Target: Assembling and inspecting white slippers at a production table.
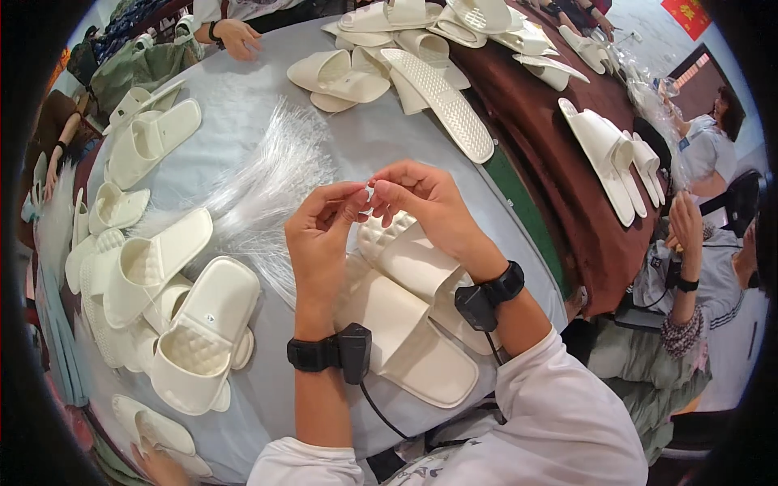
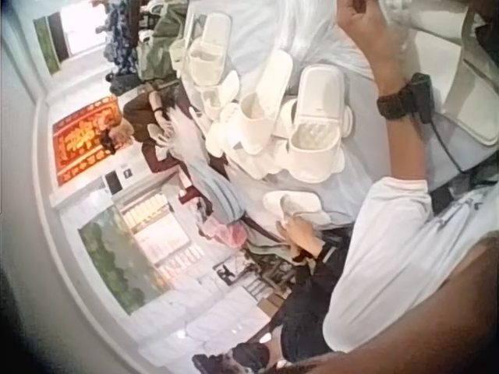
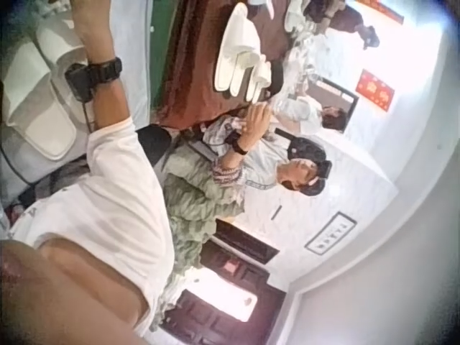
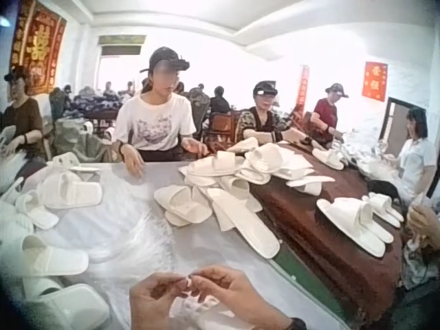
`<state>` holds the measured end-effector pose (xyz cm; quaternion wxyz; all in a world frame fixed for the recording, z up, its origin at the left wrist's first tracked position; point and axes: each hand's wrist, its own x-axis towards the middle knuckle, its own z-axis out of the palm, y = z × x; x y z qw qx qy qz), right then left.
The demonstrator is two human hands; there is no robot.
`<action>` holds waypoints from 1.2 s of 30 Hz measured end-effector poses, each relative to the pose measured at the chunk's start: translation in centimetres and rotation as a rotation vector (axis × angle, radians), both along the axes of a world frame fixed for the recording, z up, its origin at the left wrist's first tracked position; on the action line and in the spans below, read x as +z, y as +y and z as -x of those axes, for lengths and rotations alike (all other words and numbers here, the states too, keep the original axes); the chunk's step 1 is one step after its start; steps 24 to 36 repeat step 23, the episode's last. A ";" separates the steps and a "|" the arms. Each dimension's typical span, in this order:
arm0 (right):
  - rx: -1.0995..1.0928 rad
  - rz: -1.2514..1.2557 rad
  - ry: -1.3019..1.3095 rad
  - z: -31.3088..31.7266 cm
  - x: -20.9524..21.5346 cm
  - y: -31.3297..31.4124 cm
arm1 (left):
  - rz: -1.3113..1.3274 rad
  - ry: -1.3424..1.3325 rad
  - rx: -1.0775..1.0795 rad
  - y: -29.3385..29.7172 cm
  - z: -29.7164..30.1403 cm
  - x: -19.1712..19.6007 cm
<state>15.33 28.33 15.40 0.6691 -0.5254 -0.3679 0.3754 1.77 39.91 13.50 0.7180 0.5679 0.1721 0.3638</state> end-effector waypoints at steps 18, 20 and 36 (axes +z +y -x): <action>0.006 0.024 -0.021 0.1 0.0 0.0 | -0.184 0.100 0.031 0.2 0.2 0.1; 0.014 0.021 -0.022 0.1 0.0 0.1 | -0.178 0.122 0.035 0.2 0.3 0.1; 0.000 0.024 -0.026 0.2 0.0 0.0 | -0.198 0.135 0.033 0.3 0.2 -0.1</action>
